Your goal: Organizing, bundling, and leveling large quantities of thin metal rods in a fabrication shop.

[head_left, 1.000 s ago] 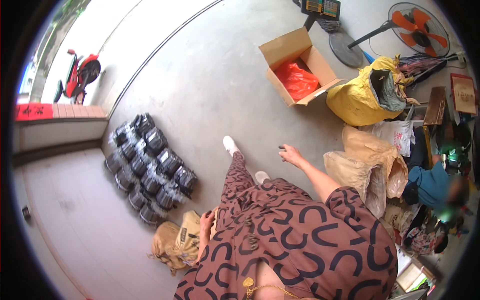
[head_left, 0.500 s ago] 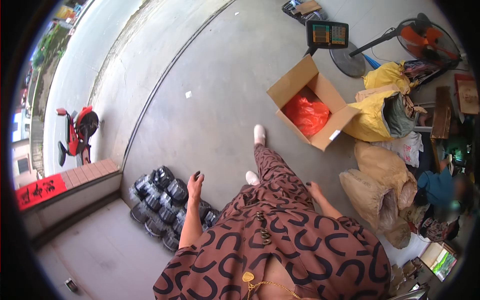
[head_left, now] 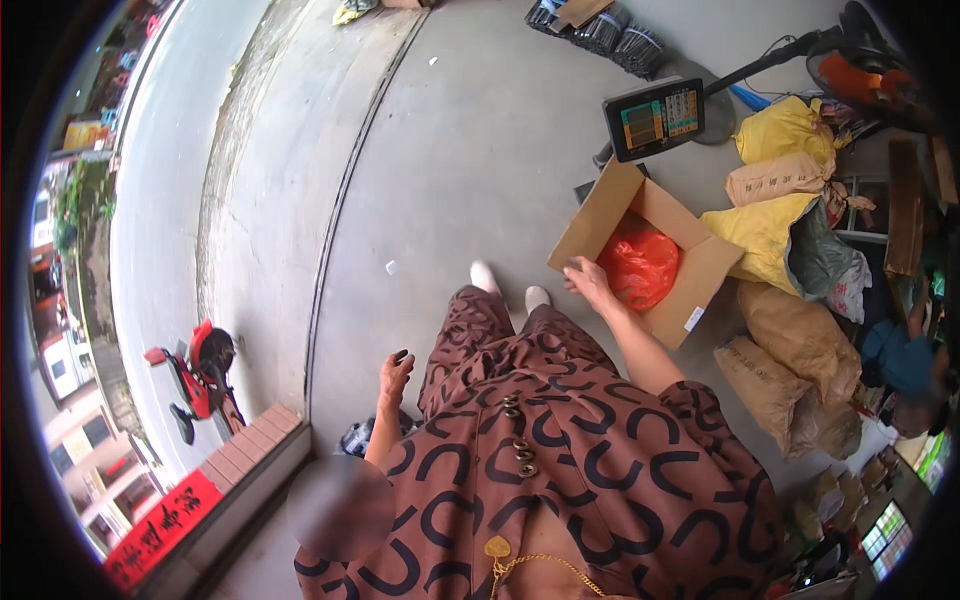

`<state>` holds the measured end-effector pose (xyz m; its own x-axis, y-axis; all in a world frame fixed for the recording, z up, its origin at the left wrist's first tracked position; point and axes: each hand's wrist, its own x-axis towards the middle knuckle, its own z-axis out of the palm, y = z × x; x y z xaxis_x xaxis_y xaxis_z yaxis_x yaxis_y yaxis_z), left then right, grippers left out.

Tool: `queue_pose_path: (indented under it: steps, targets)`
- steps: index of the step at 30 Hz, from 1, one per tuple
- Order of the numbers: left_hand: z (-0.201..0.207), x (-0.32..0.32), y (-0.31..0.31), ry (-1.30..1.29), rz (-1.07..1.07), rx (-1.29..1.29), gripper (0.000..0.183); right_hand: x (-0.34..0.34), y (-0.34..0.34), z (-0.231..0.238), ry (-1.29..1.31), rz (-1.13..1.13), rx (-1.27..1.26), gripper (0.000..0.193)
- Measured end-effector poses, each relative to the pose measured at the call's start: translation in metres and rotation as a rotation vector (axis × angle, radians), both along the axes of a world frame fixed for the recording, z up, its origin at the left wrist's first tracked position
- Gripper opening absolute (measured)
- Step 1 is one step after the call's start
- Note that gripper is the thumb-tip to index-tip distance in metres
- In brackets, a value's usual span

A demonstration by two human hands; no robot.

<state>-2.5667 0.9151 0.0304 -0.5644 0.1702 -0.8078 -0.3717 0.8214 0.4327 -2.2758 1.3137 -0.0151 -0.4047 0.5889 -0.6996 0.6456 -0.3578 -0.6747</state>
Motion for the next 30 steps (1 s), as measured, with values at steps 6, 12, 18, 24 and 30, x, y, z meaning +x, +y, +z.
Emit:
queue_pose_path:
  steps: [6,12,18,24,30]
  targets:
    - [-0.03,-0.139,0.091,-0.073,-0.324,-0.106,0.056,-0.127,0.067,0.005,0.033,0.002,-0.064,0.047]
    - [-0.043,-0.288,0.259,0.093,-0.582,0.003,0.053,-0.185,0.107,-0.017,0.011,-0.35,-0.247,0.045]
    - [-0.033,-0.377,0.441,0.135,-0.53,0.219,0.051,-0.229,0.175,-0.028,0.021,-0.693,-0.296,0.04]
    - [-0.045,-0.406,0.575,0.024,-0.649,0.106,0.051,-0.28,0.31,-0.057,0.186,-0.929,-0.312,0.031]
    - [-0.073,-0.426,0.702,-0.002,-0.781,0.075,0.051,-0.328,0.485,-0.094,0.109,-0.884,-0.311,0.036]
